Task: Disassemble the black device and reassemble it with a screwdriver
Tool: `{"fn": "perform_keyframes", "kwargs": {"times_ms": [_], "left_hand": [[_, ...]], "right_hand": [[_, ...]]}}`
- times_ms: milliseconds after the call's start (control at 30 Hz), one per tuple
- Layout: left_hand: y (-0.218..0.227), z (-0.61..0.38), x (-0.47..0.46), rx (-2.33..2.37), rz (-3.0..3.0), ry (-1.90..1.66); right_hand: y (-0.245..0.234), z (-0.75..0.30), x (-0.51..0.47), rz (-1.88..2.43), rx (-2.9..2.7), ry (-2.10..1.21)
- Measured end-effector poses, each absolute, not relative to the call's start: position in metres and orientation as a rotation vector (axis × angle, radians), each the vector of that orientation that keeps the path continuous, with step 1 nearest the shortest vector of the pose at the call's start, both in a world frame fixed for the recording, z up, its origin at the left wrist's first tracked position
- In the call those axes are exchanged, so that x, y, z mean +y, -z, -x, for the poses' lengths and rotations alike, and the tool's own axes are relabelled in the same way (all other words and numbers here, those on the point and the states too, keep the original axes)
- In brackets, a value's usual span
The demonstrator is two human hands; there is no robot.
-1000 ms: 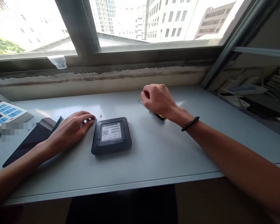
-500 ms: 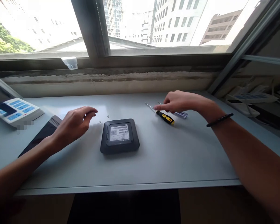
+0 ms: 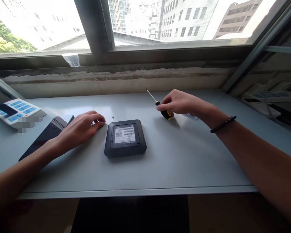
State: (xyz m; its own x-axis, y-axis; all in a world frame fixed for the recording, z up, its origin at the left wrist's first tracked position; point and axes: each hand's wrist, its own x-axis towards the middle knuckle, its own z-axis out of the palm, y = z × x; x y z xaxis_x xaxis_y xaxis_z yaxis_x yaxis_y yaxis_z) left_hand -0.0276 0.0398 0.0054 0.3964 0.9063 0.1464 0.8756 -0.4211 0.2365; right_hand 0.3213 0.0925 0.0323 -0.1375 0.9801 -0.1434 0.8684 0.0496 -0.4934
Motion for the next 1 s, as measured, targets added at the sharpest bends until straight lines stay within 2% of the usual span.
{"fn": "perform_keyframes", "kwargs": {"times_ms": [333, 600, 833, 1000], "left_hand": [[-0.006, 0.029, 0.039, 1.652, -2.535, -0.36], [-0.005, 0.027, 0.036, 1.624, -2.531, -0.456], [-0.016, 0.018, 0.027, 1.331, -2.351, -0.783], [-0.022, 0.013, 0.021, 1.113, -2.297, -0.724]], "right_hand": [[-0.024, -0.305, 0.086, 1.515, -1.678, -1.019], [-0.015, -0.302, 0.088, 1.462, -1.586, -1.098], [-0.013, -0.303, 0.09, 1.469, -1.515, -1.11], [-0.016, -0.298, 0.086, 1.458, -1.498, -1.127]]}}
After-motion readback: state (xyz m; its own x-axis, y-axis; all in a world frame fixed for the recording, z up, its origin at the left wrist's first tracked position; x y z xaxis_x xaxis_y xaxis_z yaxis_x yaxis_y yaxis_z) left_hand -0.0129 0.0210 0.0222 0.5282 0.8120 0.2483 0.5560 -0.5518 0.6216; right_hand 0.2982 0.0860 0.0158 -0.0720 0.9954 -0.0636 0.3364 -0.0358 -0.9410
